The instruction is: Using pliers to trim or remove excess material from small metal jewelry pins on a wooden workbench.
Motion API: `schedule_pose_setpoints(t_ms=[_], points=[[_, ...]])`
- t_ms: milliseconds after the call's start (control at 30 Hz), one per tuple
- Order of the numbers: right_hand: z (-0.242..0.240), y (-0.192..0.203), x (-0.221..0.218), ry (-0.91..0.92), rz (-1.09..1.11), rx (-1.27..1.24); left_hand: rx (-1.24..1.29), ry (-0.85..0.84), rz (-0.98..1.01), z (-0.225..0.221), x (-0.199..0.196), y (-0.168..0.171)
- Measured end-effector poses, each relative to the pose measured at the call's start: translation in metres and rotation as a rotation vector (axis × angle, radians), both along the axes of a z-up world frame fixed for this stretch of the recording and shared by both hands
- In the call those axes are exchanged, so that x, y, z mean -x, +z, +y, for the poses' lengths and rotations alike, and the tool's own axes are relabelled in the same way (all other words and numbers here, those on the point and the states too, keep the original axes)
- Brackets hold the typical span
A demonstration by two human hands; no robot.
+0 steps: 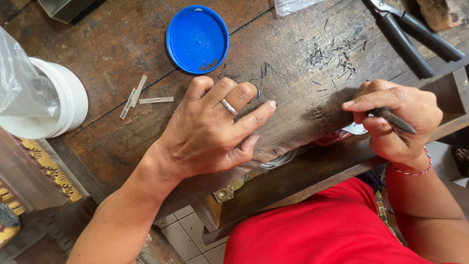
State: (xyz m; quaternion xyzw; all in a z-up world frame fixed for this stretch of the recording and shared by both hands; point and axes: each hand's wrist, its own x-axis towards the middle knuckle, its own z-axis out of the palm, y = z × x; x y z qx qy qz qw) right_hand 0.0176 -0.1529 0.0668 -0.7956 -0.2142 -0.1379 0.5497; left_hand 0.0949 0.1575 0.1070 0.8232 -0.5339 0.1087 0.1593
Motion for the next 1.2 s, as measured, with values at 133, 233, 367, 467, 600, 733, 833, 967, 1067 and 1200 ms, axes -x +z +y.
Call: schedule_pose_setpoints(t_ms=[133,233,367,467,600,733,833,967,1067,1200], points=[[0.0,-0.001,0.002,-0.017,-0.008,0.005,-0.048,0.036,-0.028,-0.002,0.0,-0.001],[0.001,0.002,0.001,0.001,0.008,0.01,-0.033,0.035,-0.005,0.0,-0.001,0.001],[0.0,0.001,0.001,0.002,-0.003,0.017,-0.01,0.088,-0.034,0.01,-0.008,0.005],[0.004,0.006,0.0,-0.002,-0.009,0.032,0.015,0.191,-0.084,0.028,-0.017,0.014],[0.008,0.009,0.002,-0.045,0.0,0.082,0.185,0.345,-0.06,0.057,-0.031,0.032],[0.009,0.002,0.003,-0.051,-0.01,0.09,0.219,0.427,-0.103,0.079,-0.041,0.026],[0.01,-0.001,0.005,-0.064,0.002,0.041,0.238,0.453,-0.126,0.086,-0.043,0.022],[0.013,0.0,0.003,-0.086,-0.003,0.039,0.245,0.443,-0.132,0.085,-0.045,0.023],[0.013,-0.001,0.003,-0.087,-0.005,0.035,0.237,0.443,-0.102,0.083,-0.044,0.023],[0.01,-0.001,0.004,-0.091,-0.005,0.086,0.249,0.407,-0.025,0.082,-0.046,0.023]])
